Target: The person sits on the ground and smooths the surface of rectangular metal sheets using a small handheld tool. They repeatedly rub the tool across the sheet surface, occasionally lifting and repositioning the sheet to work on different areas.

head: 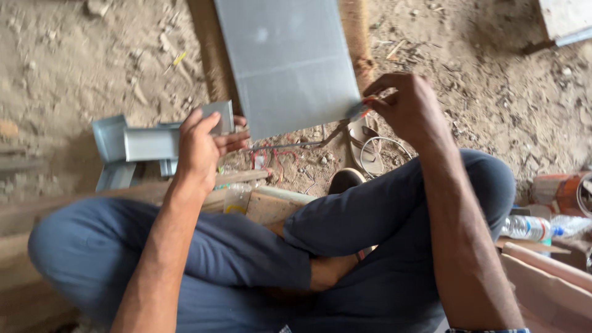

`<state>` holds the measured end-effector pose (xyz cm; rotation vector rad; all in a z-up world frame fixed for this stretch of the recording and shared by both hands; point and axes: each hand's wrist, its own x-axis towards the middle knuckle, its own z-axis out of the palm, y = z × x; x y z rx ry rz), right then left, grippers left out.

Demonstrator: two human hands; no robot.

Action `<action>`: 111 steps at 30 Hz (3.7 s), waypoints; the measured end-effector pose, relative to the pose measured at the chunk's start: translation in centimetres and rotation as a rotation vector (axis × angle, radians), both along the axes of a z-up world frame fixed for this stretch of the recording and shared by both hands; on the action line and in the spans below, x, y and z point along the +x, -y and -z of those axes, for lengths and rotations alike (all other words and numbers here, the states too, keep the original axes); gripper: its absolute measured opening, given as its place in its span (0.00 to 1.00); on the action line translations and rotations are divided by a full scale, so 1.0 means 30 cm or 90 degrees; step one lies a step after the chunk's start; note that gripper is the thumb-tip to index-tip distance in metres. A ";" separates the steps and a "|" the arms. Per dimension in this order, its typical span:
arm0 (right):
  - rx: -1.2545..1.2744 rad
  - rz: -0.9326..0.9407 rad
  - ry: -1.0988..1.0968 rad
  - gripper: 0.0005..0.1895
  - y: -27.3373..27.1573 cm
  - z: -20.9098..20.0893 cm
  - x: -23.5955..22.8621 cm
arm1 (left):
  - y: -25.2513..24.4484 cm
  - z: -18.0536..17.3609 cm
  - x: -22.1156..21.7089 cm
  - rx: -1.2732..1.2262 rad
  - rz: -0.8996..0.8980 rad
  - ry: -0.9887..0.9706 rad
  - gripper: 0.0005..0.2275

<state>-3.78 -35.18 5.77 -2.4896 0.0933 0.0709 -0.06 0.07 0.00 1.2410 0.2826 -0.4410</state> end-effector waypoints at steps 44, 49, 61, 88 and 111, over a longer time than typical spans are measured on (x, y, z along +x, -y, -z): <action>0.098 -0.053 -0.043 0.07 -0.019 0.005 -0.019 | -0.020 0.037 -0.004 0.117 -0.005 0.073 0.10; 0.147 -0.071 -0.169 0.09 -0.049 -0.020 -0.025 | -0.036 0.051 -0.006 0.175 -0.045 0.163 0.06; 0.016 -0.046 -0.130 0.09 -0.022 -0.009 -0.027 | -0.030 0.004 -0.016 0.272 -0.072 0.317 0.08; 0.038 -0.118 -0.074 0.06 -0.073 0.004 -0.013 | -0.025 -0.005 -0.013 0.222 -0.063 0.278 0.08; -0.038 -0.085 -0.051 0.06 -0.063 -0.016 -0.016 | -0.011 -0.013 -0.014 0.227 -0.046 0.262 0.07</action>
